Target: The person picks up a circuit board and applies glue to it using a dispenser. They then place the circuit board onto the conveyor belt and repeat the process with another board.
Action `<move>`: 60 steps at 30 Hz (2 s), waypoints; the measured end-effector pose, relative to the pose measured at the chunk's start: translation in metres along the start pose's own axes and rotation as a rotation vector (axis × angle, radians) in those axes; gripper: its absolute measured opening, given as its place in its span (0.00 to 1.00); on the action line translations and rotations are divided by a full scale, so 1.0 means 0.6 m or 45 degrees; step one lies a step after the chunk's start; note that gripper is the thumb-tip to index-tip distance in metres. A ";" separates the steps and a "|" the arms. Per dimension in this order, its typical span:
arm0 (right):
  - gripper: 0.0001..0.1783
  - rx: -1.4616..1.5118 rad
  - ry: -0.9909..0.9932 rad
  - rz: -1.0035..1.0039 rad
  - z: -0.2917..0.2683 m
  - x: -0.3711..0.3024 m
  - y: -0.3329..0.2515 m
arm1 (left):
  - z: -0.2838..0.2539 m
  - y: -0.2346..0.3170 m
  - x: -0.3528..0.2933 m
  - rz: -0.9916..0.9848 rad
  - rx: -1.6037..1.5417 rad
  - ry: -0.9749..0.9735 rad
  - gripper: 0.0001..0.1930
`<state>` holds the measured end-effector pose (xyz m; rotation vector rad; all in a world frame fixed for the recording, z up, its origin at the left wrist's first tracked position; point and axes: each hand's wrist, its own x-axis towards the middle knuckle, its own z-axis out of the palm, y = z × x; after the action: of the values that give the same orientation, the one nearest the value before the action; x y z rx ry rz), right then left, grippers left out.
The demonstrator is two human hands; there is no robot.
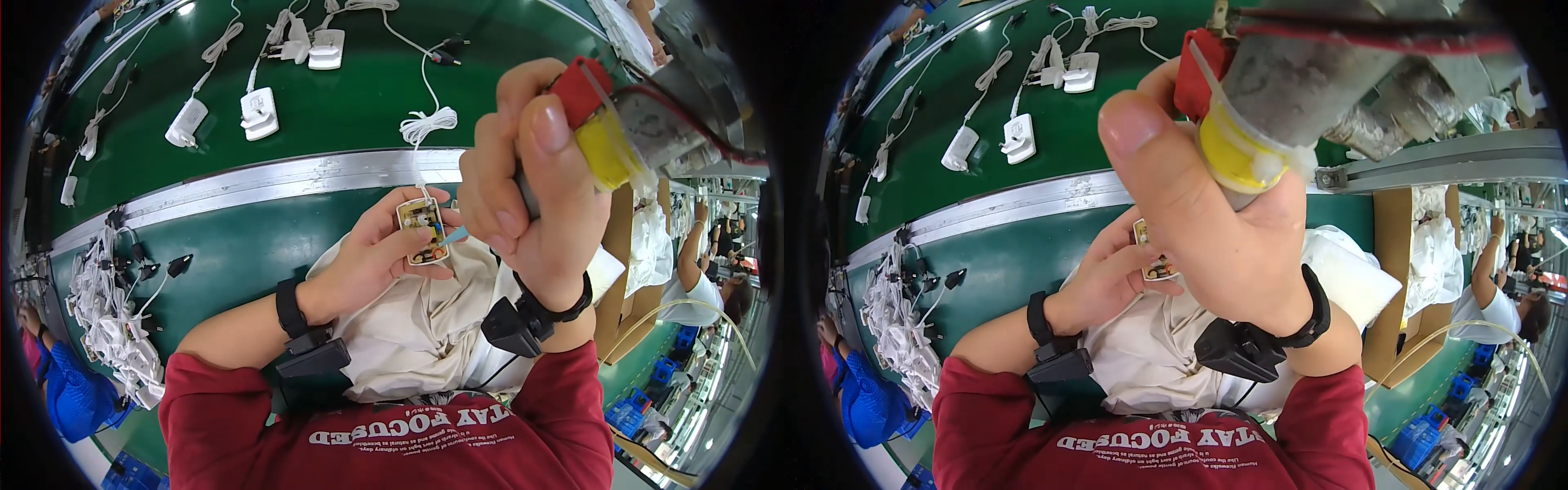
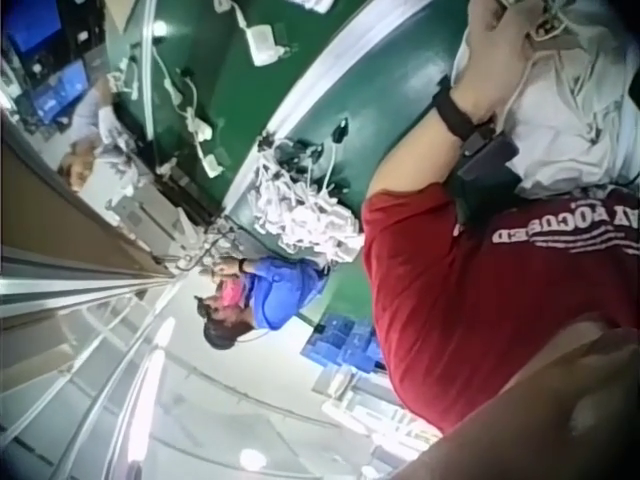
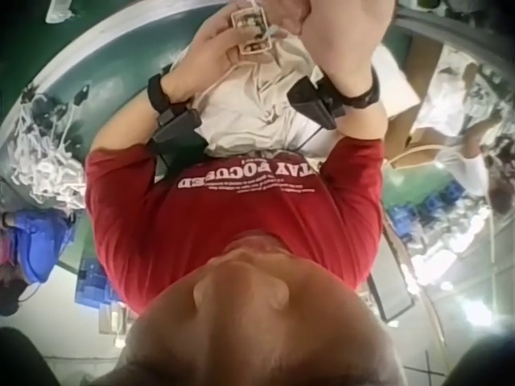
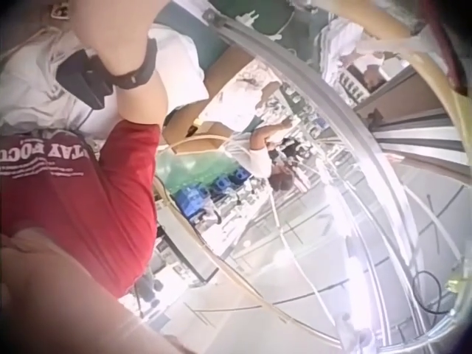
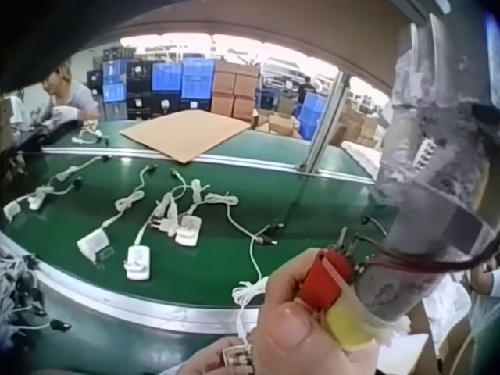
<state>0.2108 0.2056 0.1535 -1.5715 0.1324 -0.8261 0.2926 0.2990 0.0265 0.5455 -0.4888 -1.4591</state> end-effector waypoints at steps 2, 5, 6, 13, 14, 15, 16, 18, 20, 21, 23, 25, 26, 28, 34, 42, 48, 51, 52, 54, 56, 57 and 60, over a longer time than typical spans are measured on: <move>0.17 -0.008 -0.007 0.008 0.008 -0.003 0.000 | -0.002 0.001 -0.004 0.026 -0.026 -0.016 0.18; 0.16 -0.013 -0.050 -0.004 0.009 -0.003 0.003 | -0.009 0.004 -0.007 0.051 -0.068 -0.035 0.19; 0.16 -0.015 -0.068 -0.011 0.008 -0.003 0.004 | -0.011 0.004 -0.008 0.059 -0.088 -0.046 0.19; 0.17 -0.039 -0.096 -0.019 0.015 -0.005 0.007 | -0.014 0.010 -0.016 0.074 -0.109 -0.063 0.19; 0.17 -0.039 -0.107 -0.030 0.016 -0.005 0.007 | -0.014 0.011 -0.017 0.074 -0.101 -0.062 0.19; 0.17 -0.040 -0.107 -0.029 0.019 -0.005 0.005 | -0.015 0.011 -0.017 0.073 -0.102 -0.063 0.19; 0.17 -0.034 -0.082 -0.005 0.023 -0.005 0.002 | -0.017 0.012 -0.018 0.062 -0.107 -0.066 0.19; 0.18 -0.024 -0.034 0.043 0.031 -0.006 -0.003 | -0.019 0.013 -0.020 0.041 -0.119 -0.073 0.19; 0.18 0.001 -0.038 0.041 0.038 -0.012 0.000 | -0.021 0.012 -0.022 0.038 -0.173 -0.097 0.19; 0.19 0.027 -0.042 0.040 0.041 -0.014 0.001 | -0.020 0.012 -0.023 0.035 -0.227 -0.120 0.19; 0.19 0.052 -0.051 0.039 0.044 -0.016 0.005 | -0.022 0.012 -0.026 0.037 -0.282 -0.143 0.19; 0.19 0.049 -0.117 0.016 0.043 -0.018 0.012 | -0.025 0.013 -0.029 0.038 -0.343 -0.216 0.20; 0.19 0.047 -0.148 0.005 0.043 -0.018 0.015 | -0.026 0.014 -0.031 0.036 -0.373 -0.254 0.20; 0.19 0.043 -0.172 -0.013 0.043 -0.017 0.020 | -0.028 0.014 -0.032 0.034 -0.381 -0.257 0.20; 0.18 0.027 -0.161 -0.061 0.045 -0.017 0.020 | -0.027 0.019 -0.032 0.008 -0.383 -0.248 0.20; 0.17 0.109 -0.079 0.019 0.048 -0.007 -0.008 | -0.014 0.024 -0.034 -0.031 -0.292 -0.155 0.21; 0.14 0.175 -0.064 0.074 0.048 -0.005 -0.037 | 0.015 0.077 -0.004 0.027 0.221 -0.155 0.22; 0.11 0.194 -0.082 0.086 0.056 -0.005 -0.053 | 0.024 0.137 0.051 0.243 0.774 -0.100 0.23; 0.10 0.196 -0.111 0.058 0.058 -0.002 -0.056 | 0.001 0.162 0.083 0.340 0.810 -0.157 0.24; 0.09 0.176 -0.134 -0.015 0.053 0.003 -0.067 | 0.039 0.247 0.151 0.001 0.507 -0.196 0.23; 0.11 0.167 -0.108 -0.067 0.038 0.008 -0.081 | 0.115 0.268 0.215 0.146 0.703 -0.262 0.22; 0.13 0.171 -0.124 -0.087 0.031 0.009 -0.087 | 0.154 0.268 0.241 0.321 0.869 -0.292 0.21; 0.17 0.201 -0.143 -0.153 0.026 0.013 -0.109 | 0.197 0.240 0.278 0.423 1.473 -0.198 0.19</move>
<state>0.2010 0.2277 0.2167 -1.4830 -0.1072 -0.8190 0.3426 0.1315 0.2050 1.1777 -1.4920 -0.7859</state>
